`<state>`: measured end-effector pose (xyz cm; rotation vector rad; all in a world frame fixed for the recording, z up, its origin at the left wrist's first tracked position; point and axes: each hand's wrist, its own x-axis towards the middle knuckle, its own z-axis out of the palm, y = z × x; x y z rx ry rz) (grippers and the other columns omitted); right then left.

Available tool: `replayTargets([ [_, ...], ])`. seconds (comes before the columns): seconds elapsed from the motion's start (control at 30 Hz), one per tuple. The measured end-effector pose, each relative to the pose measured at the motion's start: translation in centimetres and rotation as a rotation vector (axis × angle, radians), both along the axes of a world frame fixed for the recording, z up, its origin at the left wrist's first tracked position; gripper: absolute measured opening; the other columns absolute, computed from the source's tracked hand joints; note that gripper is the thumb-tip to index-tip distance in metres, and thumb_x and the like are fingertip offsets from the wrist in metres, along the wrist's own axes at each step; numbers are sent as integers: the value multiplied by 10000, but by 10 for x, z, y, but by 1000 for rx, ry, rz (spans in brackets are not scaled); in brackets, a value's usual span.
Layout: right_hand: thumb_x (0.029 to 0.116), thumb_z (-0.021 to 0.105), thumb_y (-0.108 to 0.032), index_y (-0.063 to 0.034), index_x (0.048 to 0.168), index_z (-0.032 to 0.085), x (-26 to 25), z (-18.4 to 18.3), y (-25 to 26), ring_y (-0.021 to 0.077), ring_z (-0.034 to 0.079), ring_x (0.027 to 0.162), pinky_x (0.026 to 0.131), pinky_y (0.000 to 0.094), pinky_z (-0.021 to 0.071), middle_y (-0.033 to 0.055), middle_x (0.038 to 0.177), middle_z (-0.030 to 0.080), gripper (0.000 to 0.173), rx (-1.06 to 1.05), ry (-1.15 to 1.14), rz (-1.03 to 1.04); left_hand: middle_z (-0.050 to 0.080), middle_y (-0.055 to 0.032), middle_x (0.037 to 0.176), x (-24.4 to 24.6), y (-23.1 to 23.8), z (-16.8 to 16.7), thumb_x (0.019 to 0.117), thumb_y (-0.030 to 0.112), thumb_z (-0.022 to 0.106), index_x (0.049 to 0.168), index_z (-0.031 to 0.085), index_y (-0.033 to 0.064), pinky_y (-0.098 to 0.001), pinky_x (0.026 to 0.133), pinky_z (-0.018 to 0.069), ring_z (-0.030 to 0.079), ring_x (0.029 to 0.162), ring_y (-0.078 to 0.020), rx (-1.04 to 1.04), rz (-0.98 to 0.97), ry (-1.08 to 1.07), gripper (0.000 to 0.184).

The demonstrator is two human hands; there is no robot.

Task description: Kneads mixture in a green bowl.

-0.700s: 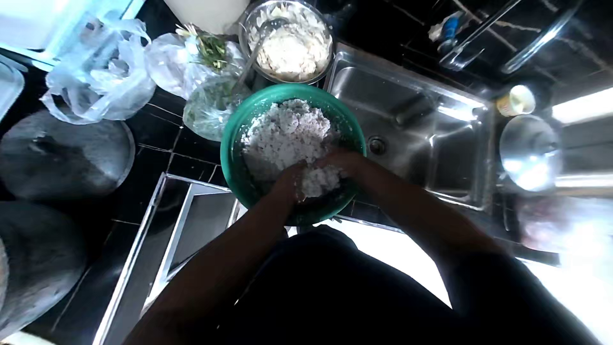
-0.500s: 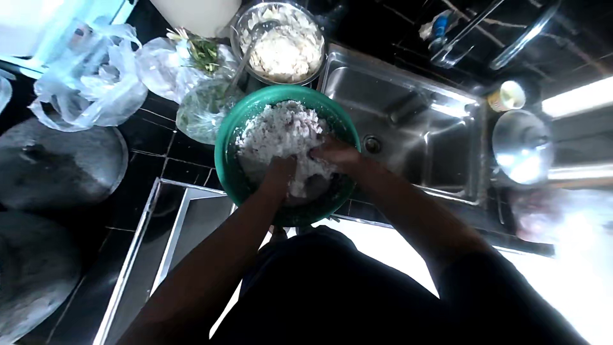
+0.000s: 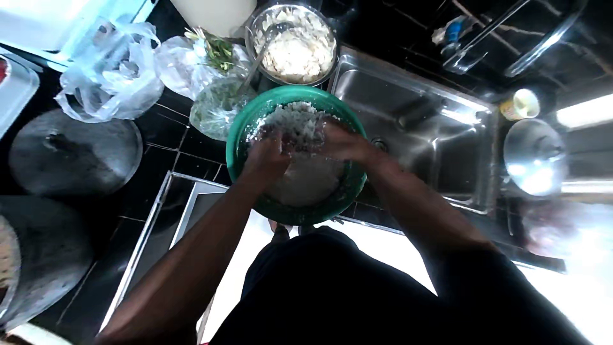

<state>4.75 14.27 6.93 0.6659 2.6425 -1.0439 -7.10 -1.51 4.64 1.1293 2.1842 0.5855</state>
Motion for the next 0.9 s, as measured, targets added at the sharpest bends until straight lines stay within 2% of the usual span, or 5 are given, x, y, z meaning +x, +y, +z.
replayTargets([
  [0.17,915,770,-256,81,1407,529,-18,-41,-10,421,462,1393,1158,547,374,297,1472,491,643,132,-163,137,207,-351,1632,4,27,-36,986,242,678,1568,319,-37,-720,1145,273,248,1470,-588,-309,-194,192,739],
  [0.33,927,757,-136,84,1362,554,2,-2,-24,467,567,1243,1035,626,441,314,1339,575,528,-3,-399,286,578,-266,1387,10,9,-13,995,306,674,1360,617,31,-689,1087,375,500,1335,-482,-453,-429,112,461],
  [0.5,953,737,-301,39,1353,579,22,-9,24,404,591,1244,1055,593,463,269,1321,610,548,39,-149,-68,230,-282,1652,7,-21,-4,1050,284,598,1582,351,57,-639,1174,326,305,1496,-470,-90,195,-187,628],
  [0.73,903,768,-395,-74,1422,541,-6,-71,9,261,597,1216,1001,496,512,152,1346,615,651,-641,-80,-684,567,-137,1428,6,5,-37,1094,470,404,1489,473,129,-492,1019,498,570,1270,-257,94,658,-764,527],
  [0.9,1013,614,-144,-49,1373,526,0,-54,-15,164,598,954,825,350,525,111,1134,623,383,-717,7,-641,573,-231,1430,9,8,-42,1105,220,455,1435,559,37,-551,1123,423,536,1350,-364,-37,229,-428,392],
])
